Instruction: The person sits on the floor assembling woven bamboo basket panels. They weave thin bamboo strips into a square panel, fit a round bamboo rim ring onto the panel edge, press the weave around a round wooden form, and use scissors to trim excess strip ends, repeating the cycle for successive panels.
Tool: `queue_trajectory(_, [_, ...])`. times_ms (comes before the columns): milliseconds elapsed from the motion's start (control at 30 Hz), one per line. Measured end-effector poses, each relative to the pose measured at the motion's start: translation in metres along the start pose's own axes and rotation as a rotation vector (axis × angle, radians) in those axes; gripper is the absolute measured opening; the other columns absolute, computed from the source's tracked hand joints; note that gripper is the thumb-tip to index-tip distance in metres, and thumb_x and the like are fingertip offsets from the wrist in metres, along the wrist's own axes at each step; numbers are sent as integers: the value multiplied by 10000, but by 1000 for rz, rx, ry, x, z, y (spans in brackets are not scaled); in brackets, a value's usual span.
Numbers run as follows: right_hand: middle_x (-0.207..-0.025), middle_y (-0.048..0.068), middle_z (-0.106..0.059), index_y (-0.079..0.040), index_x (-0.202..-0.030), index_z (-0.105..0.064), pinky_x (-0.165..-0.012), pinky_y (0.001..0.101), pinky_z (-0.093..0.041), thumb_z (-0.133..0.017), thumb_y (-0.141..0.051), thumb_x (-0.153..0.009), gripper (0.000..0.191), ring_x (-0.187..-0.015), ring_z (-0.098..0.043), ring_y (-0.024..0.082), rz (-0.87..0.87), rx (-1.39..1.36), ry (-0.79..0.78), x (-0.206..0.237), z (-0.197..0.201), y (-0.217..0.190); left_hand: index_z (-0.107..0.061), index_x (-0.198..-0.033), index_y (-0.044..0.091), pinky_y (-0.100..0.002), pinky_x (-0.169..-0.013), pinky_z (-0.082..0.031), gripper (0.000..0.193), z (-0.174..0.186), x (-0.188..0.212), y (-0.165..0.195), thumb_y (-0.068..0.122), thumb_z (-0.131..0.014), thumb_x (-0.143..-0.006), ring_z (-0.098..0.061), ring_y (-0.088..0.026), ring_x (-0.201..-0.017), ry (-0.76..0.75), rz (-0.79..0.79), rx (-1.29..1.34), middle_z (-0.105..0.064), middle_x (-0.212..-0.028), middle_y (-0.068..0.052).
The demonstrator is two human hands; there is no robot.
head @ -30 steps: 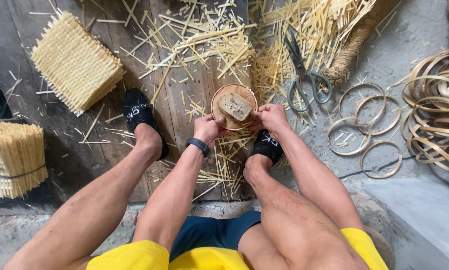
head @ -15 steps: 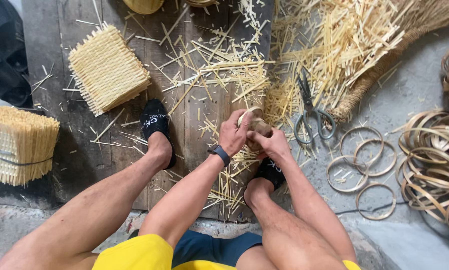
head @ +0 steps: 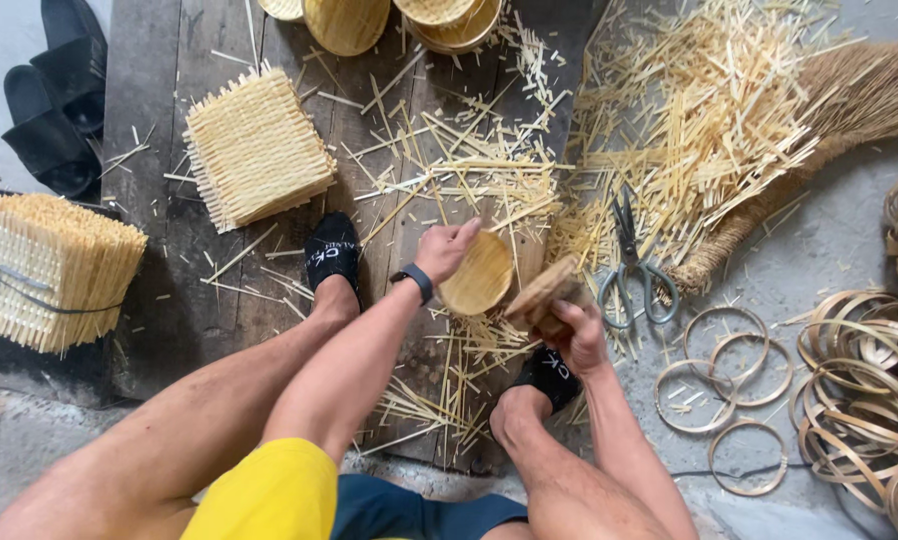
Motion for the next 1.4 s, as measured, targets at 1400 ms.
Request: queue_trajectory(1400, [-879, 96, -721, 9, -1043, -688, -645, 307, -577, -664, -309, -992, 323, -759, -697, 179, -190, 190, 103, -25, -43, 22, -586, -1331, 50, -430, -1059, -490, 585, 251, -17, -40, 221, -813, -820, -604, -340, -1228, 325, -8, -822, -641, -1322, -179])
Point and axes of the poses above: each hand's wrist, its own x-axis away from the middle knuckle, its own z-axis out of the back of the hand, y = z × x, the point moved 1 cm from there along -x, towards the middle knuckle
